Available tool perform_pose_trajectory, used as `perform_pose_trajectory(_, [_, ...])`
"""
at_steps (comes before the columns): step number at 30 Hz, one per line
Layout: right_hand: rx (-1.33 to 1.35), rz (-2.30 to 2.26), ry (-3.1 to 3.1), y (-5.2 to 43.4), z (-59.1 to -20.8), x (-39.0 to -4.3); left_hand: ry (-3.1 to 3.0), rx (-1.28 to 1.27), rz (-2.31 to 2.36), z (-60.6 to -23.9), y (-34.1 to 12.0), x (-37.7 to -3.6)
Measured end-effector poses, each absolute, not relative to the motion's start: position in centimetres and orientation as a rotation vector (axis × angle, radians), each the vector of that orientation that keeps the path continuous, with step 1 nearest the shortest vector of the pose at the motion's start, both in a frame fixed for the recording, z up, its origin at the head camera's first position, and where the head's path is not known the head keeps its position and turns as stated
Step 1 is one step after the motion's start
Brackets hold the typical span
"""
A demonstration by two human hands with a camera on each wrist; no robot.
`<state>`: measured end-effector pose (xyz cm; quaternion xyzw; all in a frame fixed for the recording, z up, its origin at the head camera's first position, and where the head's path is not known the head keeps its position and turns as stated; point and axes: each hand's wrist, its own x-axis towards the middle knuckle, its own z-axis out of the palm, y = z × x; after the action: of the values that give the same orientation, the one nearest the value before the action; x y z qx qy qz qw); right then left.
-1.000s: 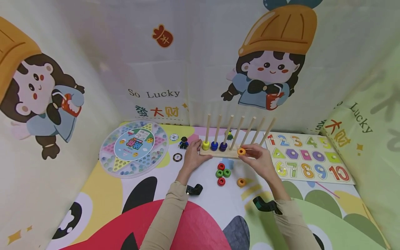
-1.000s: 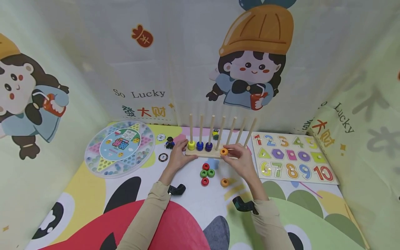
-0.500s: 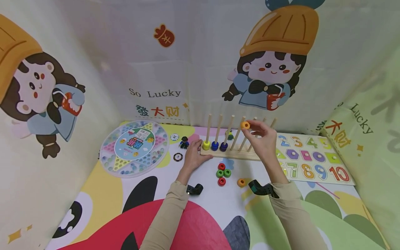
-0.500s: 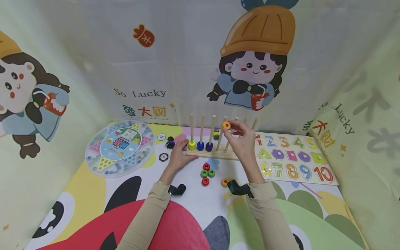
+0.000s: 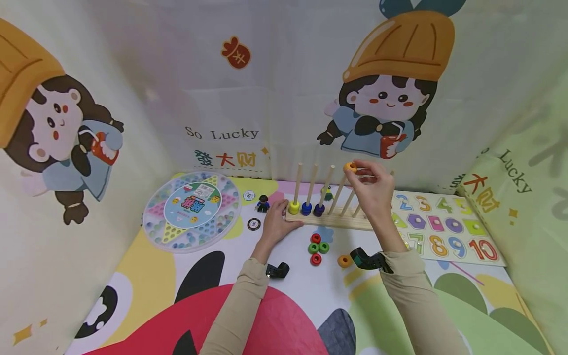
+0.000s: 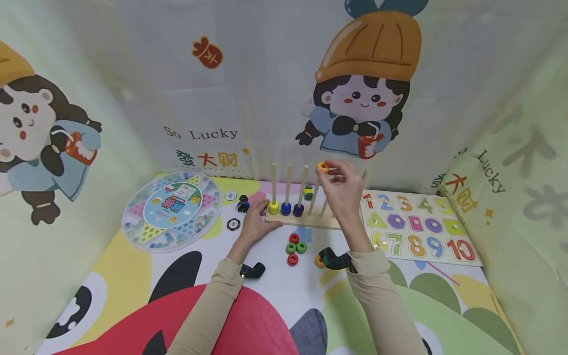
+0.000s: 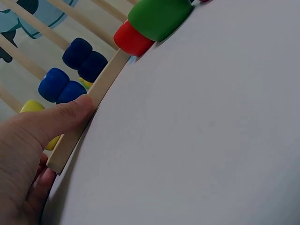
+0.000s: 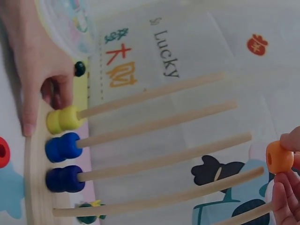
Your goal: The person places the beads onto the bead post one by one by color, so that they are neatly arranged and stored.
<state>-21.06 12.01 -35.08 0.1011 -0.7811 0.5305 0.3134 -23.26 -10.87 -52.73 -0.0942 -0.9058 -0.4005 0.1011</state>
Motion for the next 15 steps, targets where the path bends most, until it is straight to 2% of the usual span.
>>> perform_pose_trajectory(15, [0.250, 1.073, -2.125, 12.05, -34.49, -21.75, -2.683, -0.281, -1.184, -52.51, -10.84, -23.16])
